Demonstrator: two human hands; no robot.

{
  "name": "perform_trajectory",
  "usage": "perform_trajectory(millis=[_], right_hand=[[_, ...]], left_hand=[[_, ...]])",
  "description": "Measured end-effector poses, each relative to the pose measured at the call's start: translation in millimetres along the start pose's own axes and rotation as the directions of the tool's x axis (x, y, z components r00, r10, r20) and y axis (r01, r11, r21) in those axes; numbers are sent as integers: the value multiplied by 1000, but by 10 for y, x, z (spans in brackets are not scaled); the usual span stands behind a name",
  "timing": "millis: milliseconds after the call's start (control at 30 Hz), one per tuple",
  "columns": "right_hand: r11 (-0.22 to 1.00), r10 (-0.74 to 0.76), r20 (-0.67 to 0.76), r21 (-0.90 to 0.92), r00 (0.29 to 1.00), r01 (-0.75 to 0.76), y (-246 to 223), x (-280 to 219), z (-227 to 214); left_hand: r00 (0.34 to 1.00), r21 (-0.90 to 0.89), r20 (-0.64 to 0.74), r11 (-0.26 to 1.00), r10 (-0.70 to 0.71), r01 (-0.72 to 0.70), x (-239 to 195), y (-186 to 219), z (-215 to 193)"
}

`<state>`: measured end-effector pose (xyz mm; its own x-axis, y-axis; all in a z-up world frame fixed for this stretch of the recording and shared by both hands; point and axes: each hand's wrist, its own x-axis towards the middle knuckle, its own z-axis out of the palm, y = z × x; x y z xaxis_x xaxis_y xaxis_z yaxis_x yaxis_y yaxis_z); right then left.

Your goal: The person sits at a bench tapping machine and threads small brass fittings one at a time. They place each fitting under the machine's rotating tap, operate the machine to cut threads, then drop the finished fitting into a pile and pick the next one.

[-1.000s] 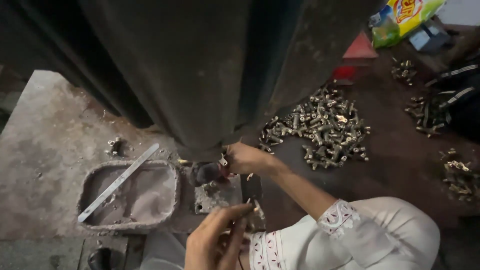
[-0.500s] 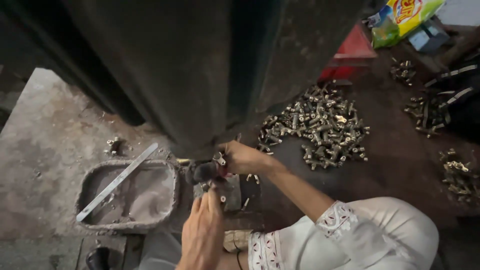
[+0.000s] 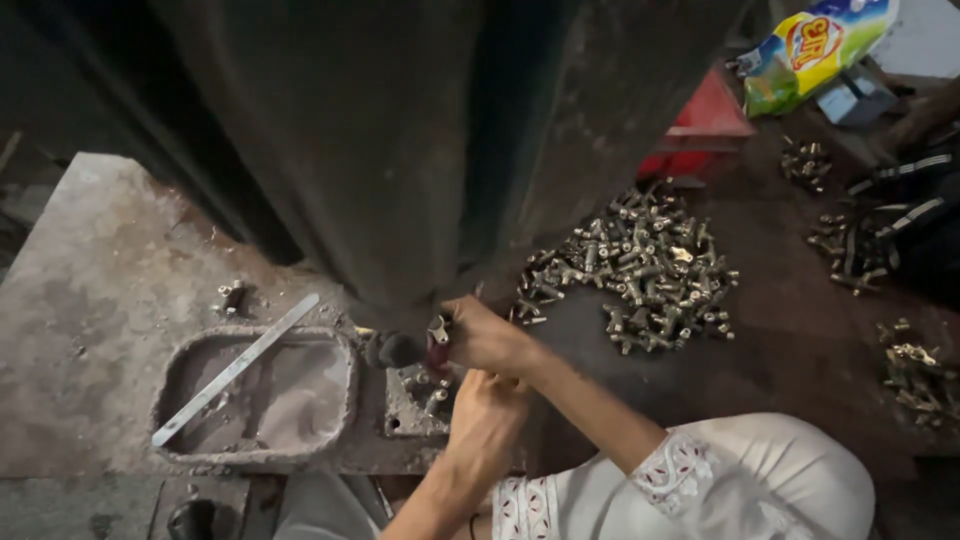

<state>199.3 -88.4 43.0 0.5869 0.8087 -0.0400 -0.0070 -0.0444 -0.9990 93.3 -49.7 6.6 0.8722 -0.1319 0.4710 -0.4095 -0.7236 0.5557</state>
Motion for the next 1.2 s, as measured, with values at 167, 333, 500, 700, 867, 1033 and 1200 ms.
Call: perform_trajectory(millis=[167,333,500,700,867,1033,1200], right_hand=[[964,-54,-638,168,768,207,653,63,618],[982,47,-241,191,969,0,608,-173,-33],[986,69,-321,168,944,-15,322,-130,117],[983,-113,-497,69,860,168,487,-62,245],[963,94,-575,259,813,72,306,-49,348],[968,-144,-599,81,788,239,201,-21,413],[983,-133,-586,29,799,184,84,-95,494]], left_hand=[[800,-359,311,717,-512,598,-808,50,-333],[917,-226,-163,919,-364,324,-838,-237,-1583],[831,44,-145,836,-536,547,-684,-488,-2176],[902,360,0,841,-432,403,-756,-714,-1902],[798,141,177,818,-576,558,-661,-933,-2100],[576,-571,348,320,-739,756,-757,-809,-2236],[563,-740,378,126,-735,661,-1009,-469,-1436]])
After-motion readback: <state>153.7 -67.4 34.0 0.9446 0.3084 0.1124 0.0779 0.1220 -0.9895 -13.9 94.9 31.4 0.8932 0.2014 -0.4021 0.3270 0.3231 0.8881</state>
